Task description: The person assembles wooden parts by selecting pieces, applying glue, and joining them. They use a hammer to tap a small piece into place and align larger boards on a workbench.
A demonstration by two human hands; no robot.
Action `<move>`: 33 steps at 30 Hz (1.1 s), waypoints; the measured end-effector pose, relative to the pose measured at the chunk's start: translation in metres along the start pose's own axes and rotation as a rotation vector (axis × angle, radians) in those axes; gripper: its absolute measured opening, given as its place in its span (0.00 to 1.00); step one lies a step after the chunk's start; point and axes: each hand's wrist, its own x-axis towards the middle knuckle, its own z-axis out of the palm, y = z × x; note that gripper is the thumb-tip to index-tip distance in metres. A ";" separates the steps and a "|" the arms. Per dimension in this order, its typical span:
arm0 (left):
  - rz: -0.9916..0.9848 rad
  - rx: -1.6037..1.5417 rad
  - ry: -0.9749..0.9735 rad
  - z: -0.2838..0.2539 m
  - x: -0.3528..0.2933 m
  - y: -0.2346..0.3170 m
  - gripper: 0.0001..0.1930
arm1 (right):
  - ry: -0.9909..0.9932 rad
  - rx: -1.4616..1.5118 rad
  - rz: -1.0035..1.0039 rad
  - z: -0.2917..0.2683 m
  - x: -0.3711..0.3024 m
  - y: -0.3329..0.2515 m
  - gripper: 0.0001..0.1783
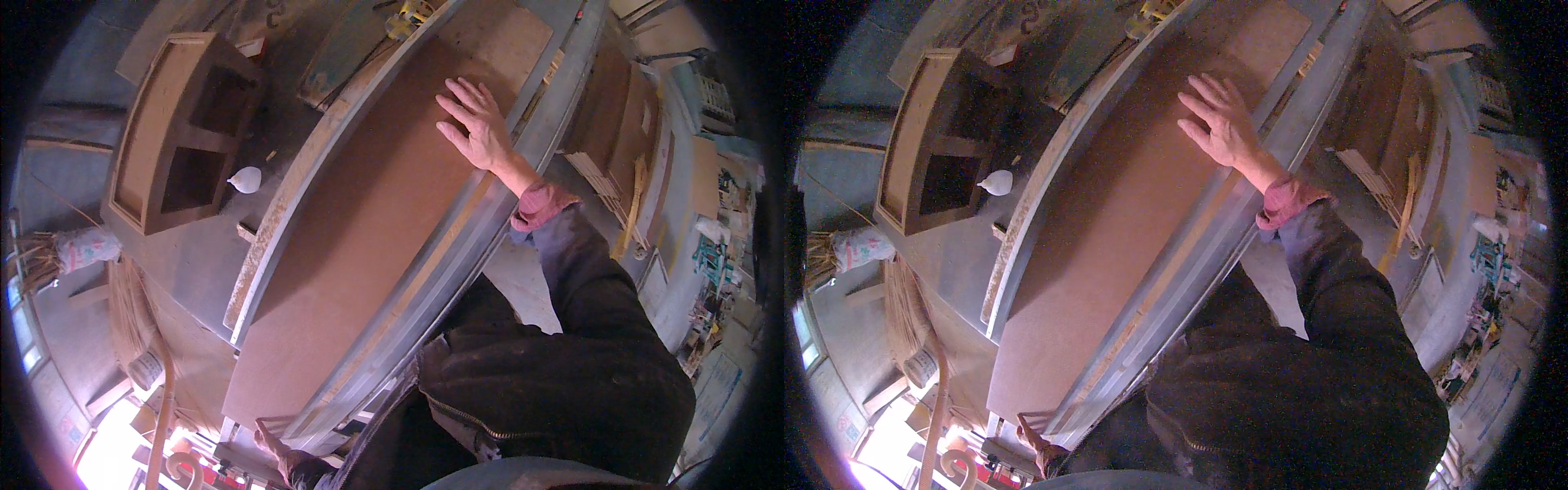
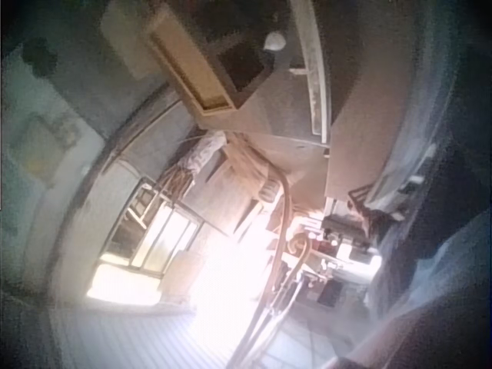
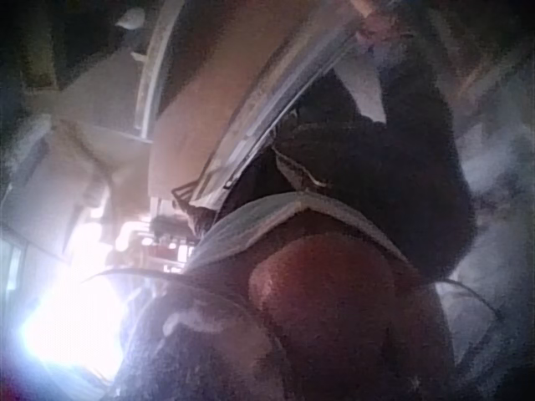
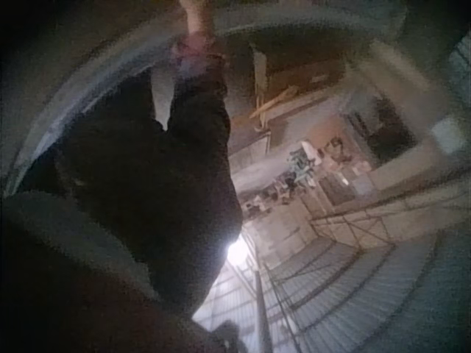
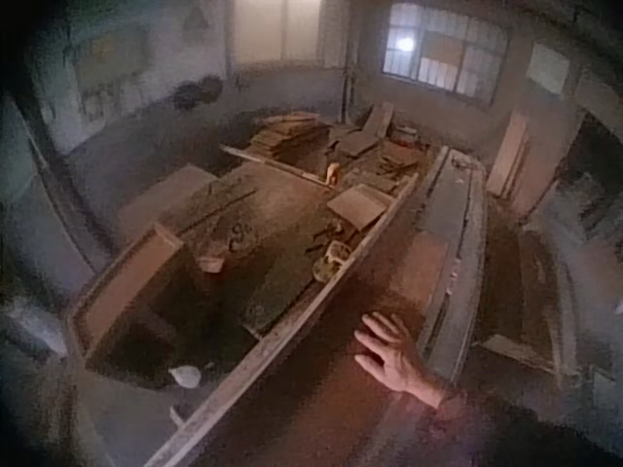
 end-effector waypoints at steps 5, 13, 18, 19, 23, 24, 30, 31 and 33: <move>-0.030 0.061 -0.013 0.006 -0.007 0.008 0.45 | -0.002 -0.011 -0.008 -0.003 0.005 0.013 0.25; 0.019 0.129 0.024 0.015 0.002 0.001 0.45 | -0.003 -0.010 -0.004 -0.005 0.007 0.021 0.26; -0.010 0.187 0.013 0.013 0.000 0.007 0.45 | 0.006 0.012 -0.003 -0.005 0.008 0.023 0.26; -0.007 0.211 0.021 0.013 -0.005 0.015 0.45 | 0.009 0.010 -0.004 -0.004 0.008 0.023 0.26; 0.274 0.712 0.318 0.036 -0.055 0.076 0.43 | 0.016 -0.018 -0.021 0.000 0.005 0.025 0.26; 0.539 0.623 0.364 0.053 -0.073 0.104 0.38 | 0.021 -0.032 -0.028 0.001 0.005 0.025 0.26; 1.530 0.331 -0.462 0.189 -0.248 0.284 0.43 | -0.019 -0.168 -0.045 0.000 0.009 0.019 0.25; 1.602 0.221 -0.507 0.212 -0.278 0.308 0.42 | -0.062 -0.196 -0.010 -0.001 0.009 0.013 0.25; 1.638 0.235 -0.560 0.235 -0.310 0.347 0.42 | -0.029 -0.133 -0.006 0.000 0.007 -0.005 0.25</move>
